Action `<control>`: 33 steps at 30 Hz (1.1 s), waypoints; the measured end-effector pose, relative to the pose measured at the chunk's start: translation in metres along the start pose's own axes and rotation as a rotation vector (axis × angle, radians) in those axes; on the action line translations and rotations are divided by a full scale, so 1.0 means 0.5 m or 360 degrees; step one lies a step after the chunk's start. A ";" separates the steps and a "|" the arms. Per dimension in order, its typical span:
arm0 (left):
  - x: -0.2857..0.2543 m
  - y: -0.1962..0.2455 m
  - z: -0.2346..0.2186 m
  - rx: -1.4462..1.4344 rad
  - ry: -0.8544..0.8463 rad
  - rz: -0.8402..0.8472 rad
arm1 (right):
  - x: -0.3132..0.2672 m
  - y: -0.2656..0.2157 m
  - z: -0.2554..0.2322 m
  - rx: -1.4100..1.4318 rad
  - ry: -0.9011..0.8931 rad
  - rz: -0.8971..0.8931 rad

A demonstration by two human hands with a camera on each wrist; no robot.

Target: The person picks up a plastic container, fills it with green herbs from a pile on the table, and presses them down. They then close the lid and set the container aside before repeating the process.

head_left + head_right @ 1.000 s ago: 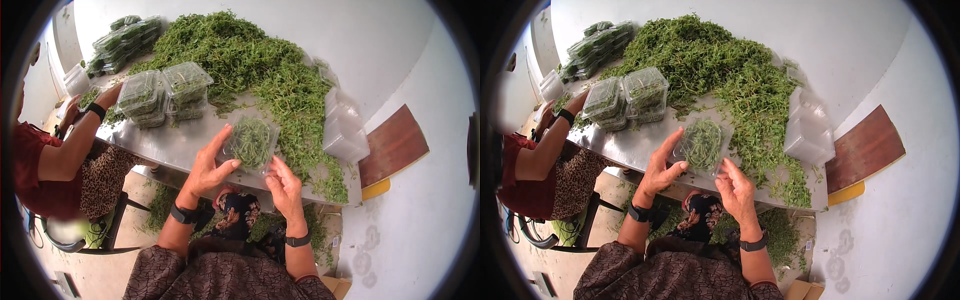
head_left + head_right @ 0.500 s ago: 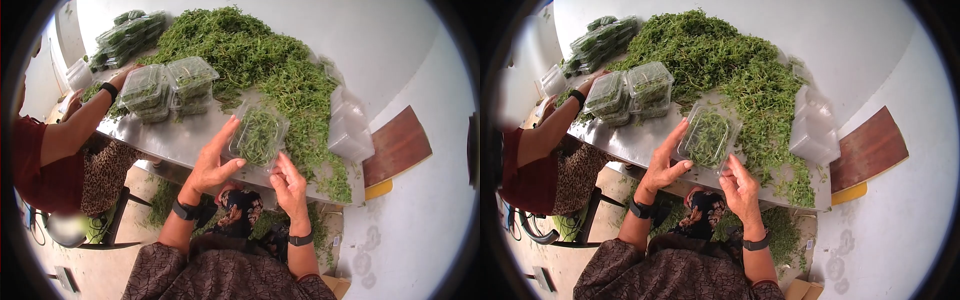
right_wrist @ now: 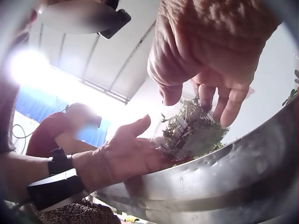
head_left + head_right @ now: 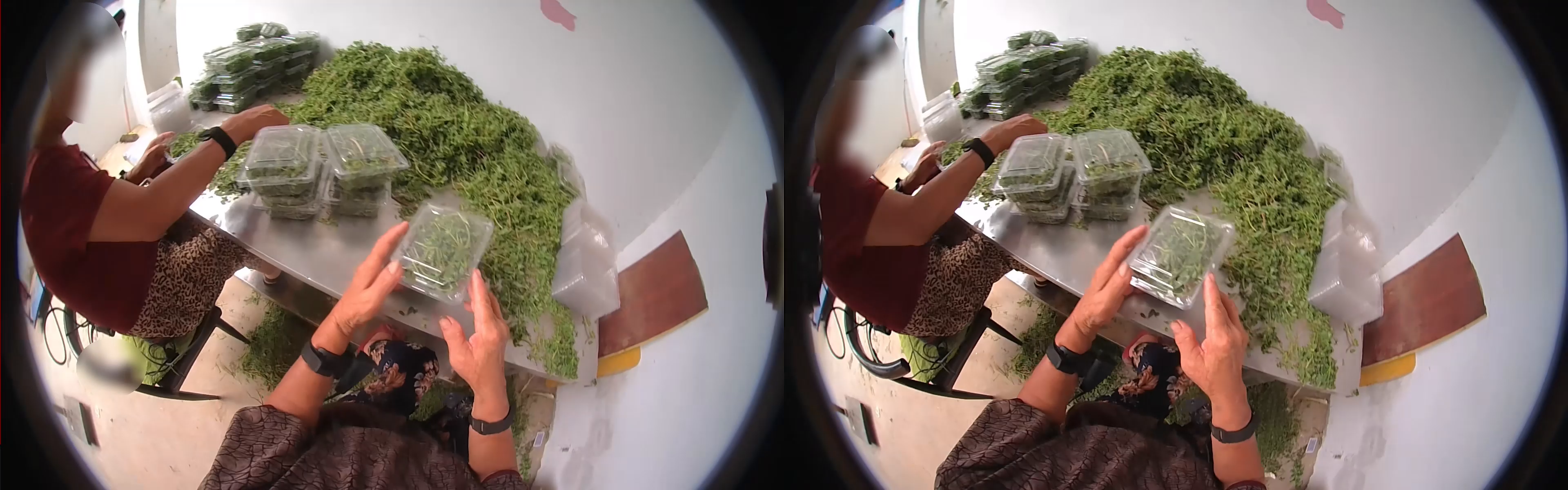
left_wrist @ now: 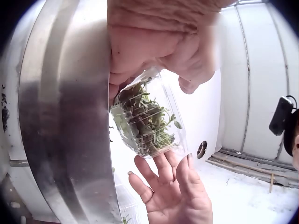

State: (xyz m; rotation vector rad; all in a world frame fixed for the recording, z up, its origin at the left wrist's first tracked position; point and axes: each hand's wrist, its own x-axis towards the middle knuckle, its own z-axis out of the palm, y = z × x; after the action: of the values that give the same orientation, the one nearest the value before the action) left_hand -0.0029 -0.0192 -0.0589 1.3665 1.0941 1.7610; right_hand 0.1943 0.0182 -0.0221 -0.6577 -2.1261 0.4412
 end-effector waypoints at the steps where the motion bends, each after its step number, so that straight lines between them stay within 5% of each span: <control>1: 0.002 0.005 0.005 -0.0011 0.0039 -0.0118 | 0.003 -0.007 0.000 0.0016 -0.0010 -0.0034; 3: 0.003 0.017 0.010 0.0034 0.0076 -0.0135 | 0.006 -0.017 -0.002 -0.0017 -0.0006 -0.0091; 5: 0.007 0.015 0.017 -0.0585 0.0094 -0.0282 | 0.009 -0.014 0.001 -0.0046 -0.0018 -0.0157; 9: 0.011 0.010 0.009 -0.0387 0.0048 -0.0389 | 0.005 -0.002 0.005 0.0098 -0.0040 -0.0074; 16: 0.019 -0.016 0.008 -0.0913 0.0082 -0.0156 | 0.005 -0.004 0.008 -0.0053 -0.0043 -0.0242; 33: 0.006 0.025 0.022 -0.0343 0.0261 -0.0171 | -0.027 0.041 0.023 0.0102 -0.0048 0.0032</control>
State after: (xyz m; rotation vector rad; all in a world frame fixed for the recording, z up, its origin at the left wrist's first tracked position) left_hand 0.0071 -0.0198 -0.0450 1.0312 1.0095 1.8761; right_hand 0.1977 0.0258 -0.0478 -0.6402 -2.1260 0.5309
